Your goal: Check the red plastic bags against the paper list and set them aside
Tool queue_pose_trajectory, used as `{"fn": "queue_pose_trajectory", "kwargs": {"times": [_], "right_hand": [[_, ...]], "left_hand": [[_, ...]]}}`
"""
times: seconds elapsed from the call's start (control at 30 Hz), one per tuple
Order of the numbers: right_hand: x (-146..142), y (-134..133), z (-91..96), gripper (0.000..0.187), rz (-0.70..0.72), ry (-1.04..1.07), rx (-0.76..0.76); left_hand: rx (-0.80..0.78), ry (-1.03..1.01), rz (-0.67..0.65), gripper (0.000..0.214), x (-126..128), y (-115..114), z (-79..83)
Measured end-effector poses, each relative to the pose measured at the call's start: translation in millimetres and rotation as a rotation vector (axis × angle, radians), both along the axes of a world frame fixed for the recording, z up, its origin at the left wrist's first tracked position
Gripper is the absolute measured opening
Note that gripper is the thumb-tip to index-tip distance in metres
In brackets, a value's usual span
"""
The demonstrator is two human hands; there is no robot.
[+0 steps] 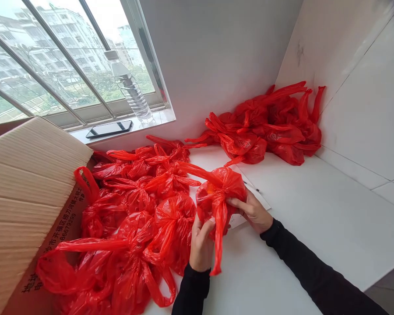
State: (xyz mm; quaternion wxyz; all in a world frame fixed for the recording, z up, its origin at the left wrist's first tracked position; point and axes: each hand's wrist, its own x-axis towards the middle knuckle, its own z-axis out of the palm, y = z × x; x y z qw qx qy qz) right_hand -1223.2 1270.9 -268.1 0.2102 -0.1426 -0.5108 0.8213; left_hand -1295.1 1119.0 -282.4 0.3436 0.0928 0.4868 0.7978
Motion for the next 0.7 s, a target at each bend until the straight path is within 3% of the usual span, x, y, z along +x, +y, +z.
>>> {"fn": "queue_pose_trajectory", "kwargs": {"times": [0.23, 0.53, 0.7], "right_hand": [[1.5, -0.7, 4.6, 0.034, 0.033, 0.027, -0.017], [0.6, 4.0, 0.4, 0.03, -0.044, 0.017, -0.045], [1.2, 4.6, -0.8, 0.032, -0.063, 0.0, -0.03]], "left_hand": [[-0.017, 0.108, 0.053, 0.046, -4.3, 5.4, 5.4], [-0.056, 0.043, 0.075, 0.039, -4.3, 5.7, 10.0], [0.008, 0.016, 0.032, 0.065, -4.3, 2.8, 6.0]]}}
